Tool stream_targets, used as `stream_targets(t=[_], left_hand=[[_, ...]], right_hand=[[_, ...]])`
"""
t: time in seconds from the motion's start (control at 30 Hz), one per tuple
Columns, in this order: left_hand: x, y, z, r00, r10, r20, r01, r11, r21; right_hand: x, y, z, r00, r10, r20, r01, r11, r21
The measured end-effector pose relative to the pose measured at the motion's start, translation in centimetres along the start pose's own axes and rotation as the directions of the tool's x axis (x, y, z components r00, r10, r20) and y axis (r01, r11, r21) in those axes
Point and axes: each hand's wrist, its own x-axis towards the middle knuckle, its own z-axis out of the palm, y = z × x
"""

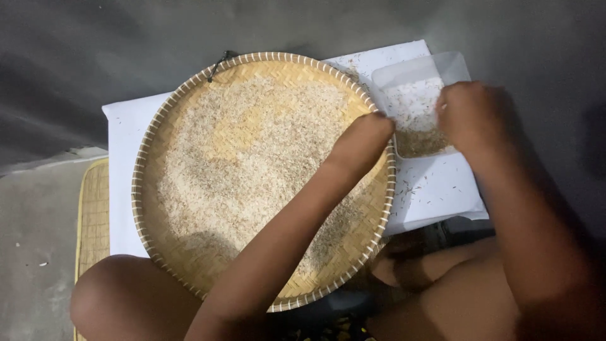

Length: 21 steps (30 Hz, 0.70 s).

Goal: The person sorts rice grains by hand on a large woven tray, picking out debris and placing it into a container. The person occasionally shifts the rice husks on the tray to expose more grains.

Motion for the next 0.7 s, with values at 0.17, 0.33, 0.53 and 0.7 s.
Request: stream_targets(t=[0.17,0.33,0.53,0.7], left_hand=[[-5.9,-2.6,2.8,0.998,0.062,0.031,-0.068,0.961,0.269],[-10.3,-2.3,3.5,0.997,-0.033,0.075,0.0,0.916,0.402],[-11.8,-1.5,4.5,0.997,-0.035,-0.074,0.063,0.905,0.421],[-12.3,-0.8,4.4,0.992,-0.068,-0.104,0.107,0.89,0.444]], right_hand=[[-2.1,-3.3,2.7,0.93,-0.336,0.147,0.275,0.905,0.325],[-4.1,-5.6,8.4,0.765,-0.561,0.316,0.49,0.826,0.278],[-3.8,-6.3,14.1,0.71,-0.689,0.148,0.63,0.715,0.304],[-2.9,-6.4,16.7,0.707,-0.706,0.054,0.655,0.681,0.328]])
